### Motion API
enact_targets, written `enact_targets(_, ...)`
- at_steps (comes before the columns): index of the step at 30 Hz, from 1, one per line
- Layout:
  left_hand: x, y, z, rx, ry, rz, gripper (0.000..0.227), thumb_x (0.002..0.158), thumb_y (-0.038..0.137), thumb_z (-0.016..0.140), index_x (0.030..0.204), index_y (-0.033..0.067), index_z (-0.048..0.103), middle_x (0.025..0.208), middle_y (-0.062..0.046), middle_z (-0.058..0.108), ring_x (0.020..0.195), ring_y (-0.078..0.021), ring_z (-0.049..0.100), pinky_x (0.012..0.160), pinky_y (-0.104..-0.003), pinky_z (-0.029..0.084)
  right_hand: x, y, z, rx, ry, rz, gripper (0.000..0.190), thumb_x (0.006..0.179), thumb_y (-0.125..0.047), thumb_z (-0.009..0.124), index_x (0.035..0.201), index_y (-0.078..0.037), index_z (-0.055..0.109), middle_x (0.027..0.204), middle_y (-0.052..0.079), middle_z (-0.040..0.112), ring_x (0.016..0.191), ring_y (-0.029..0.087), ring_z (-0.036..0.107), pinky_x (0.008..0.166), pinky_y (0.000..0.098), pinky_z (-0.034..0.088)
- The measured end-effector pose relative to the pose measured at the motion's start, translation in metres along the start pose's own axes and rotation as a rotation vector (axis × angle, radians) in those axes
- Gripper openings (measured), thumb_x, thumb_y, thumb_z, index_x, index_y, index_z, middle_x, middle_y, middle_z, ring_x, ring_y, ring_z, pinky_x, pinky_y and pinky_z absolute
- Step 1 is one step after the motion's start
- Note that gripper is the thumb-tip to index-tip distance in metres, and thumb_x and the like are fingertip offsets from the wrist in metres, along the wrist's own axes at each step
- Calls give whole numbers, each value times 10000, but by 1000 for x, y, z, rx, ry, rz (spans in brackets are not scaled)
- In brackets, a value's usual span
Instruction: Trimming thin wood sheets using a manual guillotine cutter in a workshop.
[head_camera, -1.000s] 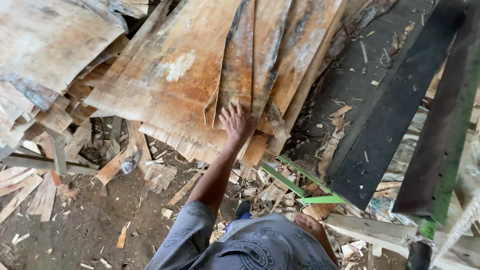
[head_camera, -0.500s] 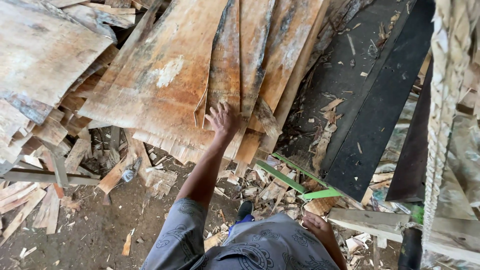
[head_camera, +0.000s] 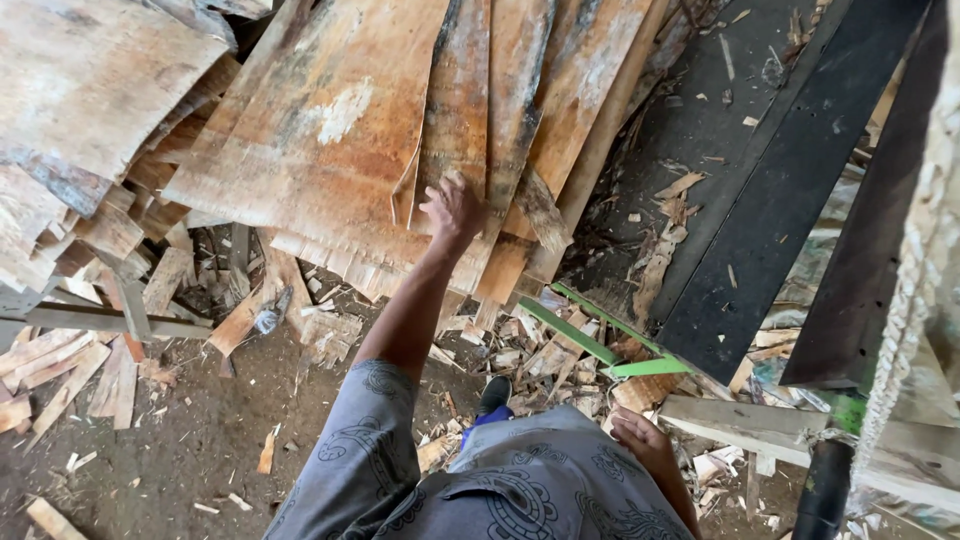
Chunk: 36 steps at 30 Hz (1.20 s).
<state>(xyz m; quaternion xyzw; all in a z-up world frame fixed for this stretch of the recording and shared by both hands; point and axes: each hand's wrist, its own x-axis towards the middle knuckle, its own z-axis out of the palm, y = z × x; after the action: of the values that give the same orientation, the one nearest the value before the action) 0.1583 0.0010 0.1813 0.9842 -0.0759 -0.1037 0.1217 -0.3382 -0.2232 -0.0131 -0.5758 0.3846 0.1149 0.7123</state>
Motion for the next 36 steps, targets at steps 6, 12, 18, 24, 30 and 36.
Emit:
enact_targets(6,33,-35,53,26,143,46,613,945,435,577,1338,-23,470,1287,-221,580,1198,-449,537,939,-623,483,-1,21,-6,22,20,6,596,939,-198,687,1460,40,522,1282,236,716,1071,239,707,901,340,562)
enact_targets(12,54,-56,24,73,268,177,224,1009,204,498,1083,21,603,945,-190,720,738,-315,743,544,-410,595,-14,5,3,-15,7,-51,606,924,-228,708,1453,15,539,1290,221,721,1069,212,710,894,315,557)
enact_targets(18,-6,-53,-30,-662,412,375,205,1067,172,575,1117,56,736,747,-131,673,607,-173,683,557,-345,523,-42,-26,9,-47,112,17,591,912,-246,699,1441,-21,561,1325,188,716,1106,234,724,894,360,573)
enact_targets(24,-89,63,38,-1608,-207,38,242,1000,118,553,1201,78,682,795,-14,621,566,-124,556,437,-291,519,-111,-67,-16,66,282,-70,585,889,-260,674,1416,-41,543,1351,179,675,1162,242,696,1004,396,561)
enact_targets(30,-125,153,220,-2270,-842,127,392,924,430,526,1082,99,668,982,-85,742,862,-223,722,720,-373,672,-205,-117,-58,854,-99,-726,754,935,-468,634,1477,31,476,1379,269,619,1242,368,637,1047,543,556)
enact_targets(36,-134,183,268,-1567,-487,433,298,964,192,508,1153,74,707,796,-61,664,663,-128,569,548,-295,496,-241,-155,-58,499,323,-417,689,906,-172,647,1520,18,399,1252,221,682,1037,314,724,809,470,639)
